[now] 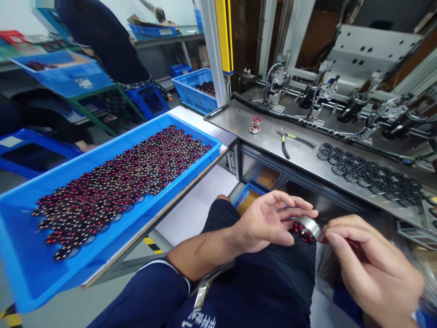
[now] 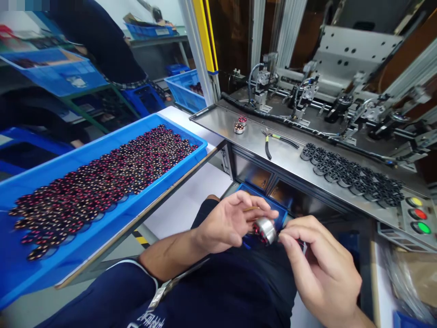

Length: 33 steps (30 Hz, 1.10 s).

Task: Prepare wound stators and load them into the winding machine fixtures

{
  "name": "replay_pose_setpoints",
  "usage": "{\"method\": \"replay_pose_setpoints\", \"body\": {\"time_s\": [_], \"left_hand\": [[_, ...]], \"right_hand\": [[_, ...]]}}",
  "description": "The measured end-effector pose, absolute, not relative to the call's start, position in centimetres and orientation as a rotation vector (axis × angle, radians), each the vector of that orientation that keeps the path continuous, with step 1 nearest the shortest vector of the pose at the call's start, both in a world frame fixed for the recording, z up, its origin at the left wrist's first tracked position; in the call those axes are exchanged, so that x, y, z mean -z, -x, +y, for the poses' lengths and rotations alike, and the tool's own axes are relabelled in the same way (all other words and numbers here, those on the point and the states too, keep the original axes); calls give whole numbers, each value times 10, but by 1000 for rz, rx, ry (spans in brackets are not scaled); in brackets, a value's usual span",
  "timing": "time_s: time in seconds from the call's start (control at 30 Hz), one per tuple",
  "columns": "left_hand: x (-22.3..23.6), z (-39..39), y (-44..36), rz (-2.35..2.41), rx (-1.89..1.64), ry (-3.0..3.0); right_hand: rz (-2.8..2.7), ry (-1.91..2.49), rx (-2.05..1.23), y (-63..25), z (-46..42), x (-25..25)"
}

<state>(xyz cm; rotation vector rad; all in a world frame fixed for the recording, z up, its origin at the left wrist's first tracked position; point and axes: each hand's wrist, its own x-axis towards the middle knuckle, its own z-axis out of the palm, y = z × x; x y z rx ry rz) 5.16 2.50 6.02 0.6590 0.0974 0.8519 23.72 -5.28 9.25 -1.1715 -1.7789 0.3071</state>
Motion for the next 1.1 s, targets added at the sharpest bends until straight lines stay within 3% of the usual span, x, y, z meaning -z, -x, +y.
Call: {"method": "replay_pose_setpoints", "body": {"time_s": [0.07, 0.23, 0.47, 0.6, 0.8, 1.1], "left_hand": [[-59, 31, -54, 121, -777, -651], [-50, 40, -59, 4, -92, -759], [-61, 25, -54, 119, -724, -732], [-67, 31, -58, 123, -828, -639], [-59, 45, -64, -70, 29, -794], [-66, 29, -61, 129, -773, -766]], "right_hand": [[-1860, 1125, -338, -239, -50, -101], [-2084, 1065, -239, -247, -48, -119], [-1886, 1365, -42, -243, -53, -122], [-1869, 1308, -147, -238, -53, -125], [-2027, 1121, -218, -241, -52, -131], [-1826, 1353, -60, -239, -52, -128]]}}
